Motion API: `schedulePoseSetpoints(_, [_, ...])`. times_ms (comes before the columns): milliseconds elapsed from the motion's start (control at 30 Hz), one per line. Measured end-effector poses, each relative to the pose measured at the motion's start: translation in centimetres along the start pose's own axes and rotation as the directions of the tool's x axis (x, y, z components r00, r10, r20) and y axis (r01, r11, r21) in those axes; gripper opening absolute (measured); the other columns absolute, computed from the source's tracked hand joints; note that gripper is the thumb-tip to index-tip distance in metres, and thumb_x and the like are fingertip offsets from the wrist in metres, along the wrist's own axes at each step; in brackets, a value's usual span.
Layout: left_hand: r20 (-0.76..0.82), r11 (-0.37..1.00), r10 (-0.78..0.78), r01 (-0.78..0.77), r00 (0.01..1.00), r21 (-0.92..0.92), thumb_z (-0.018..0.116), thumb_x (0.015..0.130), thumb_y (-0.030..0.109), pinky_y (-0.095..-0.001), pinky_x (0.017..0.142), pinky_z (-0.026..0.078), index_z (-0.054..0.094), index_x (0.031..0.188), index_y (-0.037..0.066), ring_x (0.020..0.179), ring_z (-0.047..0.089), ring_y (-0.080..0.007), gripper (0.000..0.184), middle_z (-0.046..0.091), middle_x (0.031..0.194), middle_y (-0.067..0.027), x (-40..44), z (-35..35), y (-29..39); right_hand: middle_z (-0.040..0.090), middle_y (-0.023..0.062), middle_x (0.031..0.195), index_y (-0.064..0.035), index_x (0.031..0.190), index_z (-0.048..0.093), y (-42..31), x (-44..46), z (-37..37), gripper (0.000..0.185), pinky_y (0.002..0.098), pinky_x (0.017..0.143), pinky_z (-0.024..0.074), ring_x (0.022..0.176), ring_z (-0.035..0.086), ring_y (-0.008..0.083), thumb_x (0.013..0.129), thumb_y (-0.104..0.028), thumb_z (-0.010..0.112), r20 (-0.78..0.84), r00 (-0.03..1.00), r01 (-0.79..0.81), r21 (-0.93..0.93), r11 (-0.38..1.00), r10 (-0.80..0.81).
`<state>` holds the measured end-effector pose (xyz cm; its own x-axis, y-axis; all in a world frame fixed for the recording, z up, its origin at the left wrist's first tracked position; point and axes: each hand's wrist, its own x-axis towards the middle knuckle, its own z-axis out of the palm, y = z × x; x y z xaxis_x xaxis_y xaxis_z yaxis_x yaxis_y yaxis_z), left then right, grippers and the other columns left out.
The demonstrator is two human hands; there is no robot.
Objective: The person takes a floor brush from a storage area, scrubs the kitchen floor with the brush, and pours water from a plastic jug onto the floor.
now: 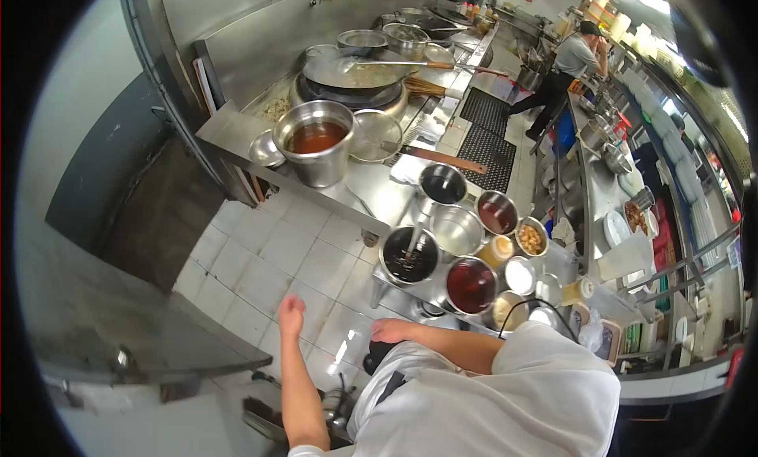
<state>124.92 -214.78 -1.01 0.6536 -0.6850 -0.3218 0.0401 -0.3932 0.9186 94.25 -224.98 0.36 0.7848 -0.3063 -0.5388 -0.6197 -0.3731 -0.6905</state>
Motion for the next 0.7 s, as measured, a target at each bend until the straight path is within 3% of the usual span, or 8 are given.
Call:
schedulePoseSetpoints(167, [0.159, 0.967, 0.173, -0.199, 0.972, 0.161, 0.064, 0.088, 0.017, -0.0338, 0.088, 0.049, 0.057, 0.127, -0.001, 0.100, 0.063, -0.0221, 0.044, 0.067, 0.107, -0.0130, 18.1, -12.2, 9.4, 0.068, 0.0131, 0.110, -0.0018, 0.124, 0.060, -10.2, 8.4, -4.0, 0.045, 0.0351, 0.090, 0.0493, 0.102, 0.064, 0.0245, 0.090, -0.031, 0.065, -0.100, 0.995, 0.060, 0.353, 0.934, -0.026])
schedulePoseSetpoints(233, [0.099, 0.929, 0.175, -0.198, 0.980, 0.312, 0.064, 0.088, 0.017, -0.0333, 0.088, 0.049, 0.057, 0.127, -0.001, 0.102, 0.063, -0.0215, 0.044, 0.067, 0.108, -0.0135, 22.9, -19.4, 8.9, 0.068, 0.0095, 0.101, -0.0019, 0.120, 0.061, -13.3, 13.7, -5.6, 0.040, 0.0325, 0.082, 0.0513, 0.090, 0.064, 0.0185, 0.090, -0.027, 0.066, -0.117, 0.991, 0.021, 0.641, 0.768, 0.071])
schedulePoseSetpoints(333, [-0.181, 0.936, 0.125, -0.055, 0.976, 0.348, 0.061, 0.086, 0.014, -0.0353, 0.085, 0.050, 0.059, 0.124, -0.003, 0.096, 0.063, -0.0234, 0.042, 0.067, 0.103, -0.0139, 29.5, -32.9, -3.3, 0.067, 0.0065, 0.101, -0.0037, 0.123, 0.060, -17.6, 25.1, -11.0, 0.040, 0.0299, 0.081, 0.0505, 0.091, 0.063, 0.0151, 0.091, -0.028, 0.064, -0.039, 0.999, -0.008, 0.587, 0.810, 0.038])
schedulePoseSetpoints(400, [-0.292, 0.926, -0.293, 0.346, 0.910, 0.153, 0.054, 0.091, 0.021, -0.0393, 0.080, 0.050, 0.060, 0.120, -0.001, 0.092, 0.063, -0.0278, 0.037, 0.065, 0.101, -0.0171, 26.7, -38.9, -4.6, 0.068, 0.0053, 0.105, -0.0058, 0.126, 0.058, -21.3, 30.8, -11.4, 0.041, 0.0279, 0.084, 0.0493, 0.097, 0.062, 0.0141, 0.092, -0.027, 0.062, 0.038, 0.998, -0.060, 0.554, 0.830, 0.046])
schedulePoseSetpoints(467, [-0.318, 0.805, -0.569, 0.593, 0.758, -0.028, 0.048, 0.097, 0.026, -0.0441, 0.068, 0.052, 0.060, 0.117, 0.003, 0.077, 0.062, -0.0303, 0.033, 0.064, 0.088, -0.0167, 24.2, -44.2, -10.2, 0.068, 0.0067, 0.108, -0.0067, 0.127, 0.058, -26.4, 36.9, -16.1, 0.040, 0.0295, 0.085, 0.0497, 0.099, 0.063, 0.0164, 0.092, -0.026, 0.062, -0.183, 0.983, 0.055, 0.129, 0.990, -0.030])
schedulePoseSetpoints(600, [0.156, 0.321, -0.937, 0.947, 0.313, 0.026, 0.057, 0.096, 0.026, -0.0527, 0.066, 0.055, 0.056, 0.121, 0.003, 0.075, 0.064, -0.0350, 0.034, 0.062, 0.088, -0.0211, 23.2, -50.6, -13.0, 0.068, 0.0099, 0.111, -0.0063, 0.126, 0.059, -34.2, 49.9, -21.7, 0.039, 0.0333, 0.089, 0.0504, 0.103, 0.063, 0.0197, 0.092, -0.026, 0.061, -0.151, 0.987, 0.124, 0.481, 0.868, -0.057])
schedulePoseSetpoints(667, [0.215, 0.371, -0.888, 0.910, 0.406, -0.187, 0.061, 0.093, 0.030, -0.0531, 0.069, 0.056, 0.058, 0.118, 0.004, 0.081, 0.065, -0.0366, 0.036, 0.063, 0.092, -0.0198, 26.0, -53.9, -14.4, 0.070, 0.0117, 0.103, -0.0041, 0.120, 0.062, -33.2, 58.9, -21.2, 0.038, 0.0335, 0.081, 0.0524, 0.094, 0.065, 0.0222, 0.091, -0.028, 0.061, -0.302, 0.953, 0.143, 0.343, 0.928, -0.036])
schedulePoseSetpoints(700, [0.073, 0.445, -0.890, 0.892, 0.450, -0.080, 0.061, 0.093, 0.031, -0.0528, 0.069, 0.056, 0.059, 0.117, 0.005, 0.082, 0.065, -0.0367, 0.035, 0.064, 0.094, -0.0187, 29.1, -55.1, -14.3, 0.069, 0.0136, 0.100, -0.0028, 0.112, 0.064, -30.7, 63.3, -20.0, 0.030, 0.0367, 0.082, 0.0530, 0.091, 0.066, 0.0263, 0.092, -0.025, 0.058, -0.384, 0.921, 0.185, 0.287, 0.940, -0.064])
